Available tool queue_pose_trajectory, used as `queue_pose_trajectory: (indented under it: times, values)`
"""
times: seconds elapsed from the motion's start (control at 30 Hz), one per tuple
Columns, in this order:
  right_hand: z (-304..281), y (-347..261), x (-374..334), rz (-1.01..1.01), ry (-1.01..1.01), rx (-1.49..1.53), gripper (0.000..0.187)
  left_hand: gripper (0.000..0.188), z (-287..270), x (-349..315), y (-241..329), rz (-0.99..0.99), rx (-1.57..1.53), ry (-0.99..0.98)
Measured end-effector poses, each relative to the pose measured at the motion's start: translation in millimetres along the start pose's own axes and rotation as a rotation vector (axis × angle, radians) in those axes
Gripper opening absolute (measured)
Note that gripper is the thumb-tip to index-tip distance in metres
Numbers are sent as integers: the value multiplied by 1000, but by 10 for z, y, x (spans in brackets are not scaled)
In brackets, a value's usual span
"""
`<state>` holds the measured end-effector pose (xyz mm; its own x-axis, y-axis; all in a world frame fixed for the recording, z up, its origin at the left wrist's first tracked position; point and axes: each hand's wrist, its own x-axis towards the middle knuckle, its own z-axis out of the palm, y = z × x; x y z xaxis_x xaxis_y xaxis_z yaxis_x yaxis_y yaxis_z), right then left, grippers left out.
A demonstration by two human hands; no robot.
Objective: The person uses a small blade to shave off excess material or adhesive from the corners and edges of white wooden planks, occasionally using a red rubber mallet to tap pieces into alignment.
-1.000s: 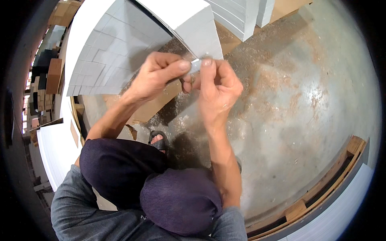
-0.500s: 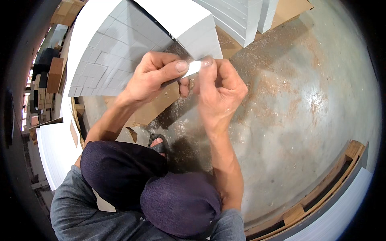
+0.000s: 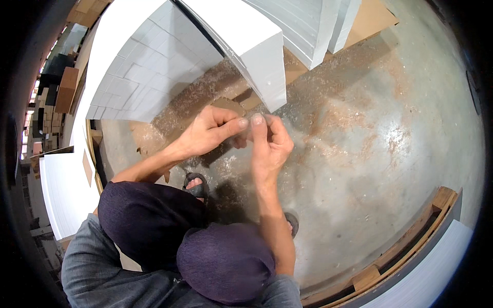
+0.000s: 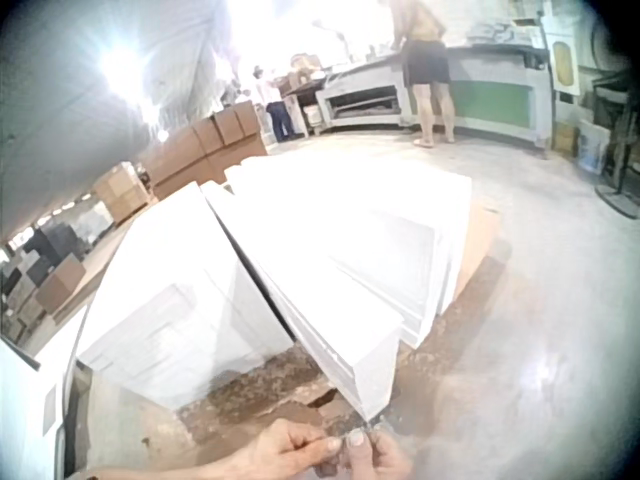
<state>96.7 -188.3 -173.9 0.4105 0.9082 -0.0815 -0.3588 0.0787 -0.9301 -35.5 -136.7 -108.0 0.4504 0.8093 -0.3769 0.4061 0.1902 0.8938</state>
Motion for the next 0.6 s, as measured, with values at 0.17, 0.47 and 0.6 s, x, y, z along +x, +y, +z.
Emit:
queue_pose_trajectory:
  times: [0.17, 0.47, 0.6]
  values:
    - [-30, -334, 86, 10, 26, 88, 24, 26, -459, -272, 539, 497, 501, 294]
    - [-497, -668, 336, 214, -111, -346, 32, 40, -1153, 115, 1998, 720, 920, -216]
    - [-512, -1176, 593, 256, -240, -461, 36, 43, -999, 475, 2549, 558, 933, -420]
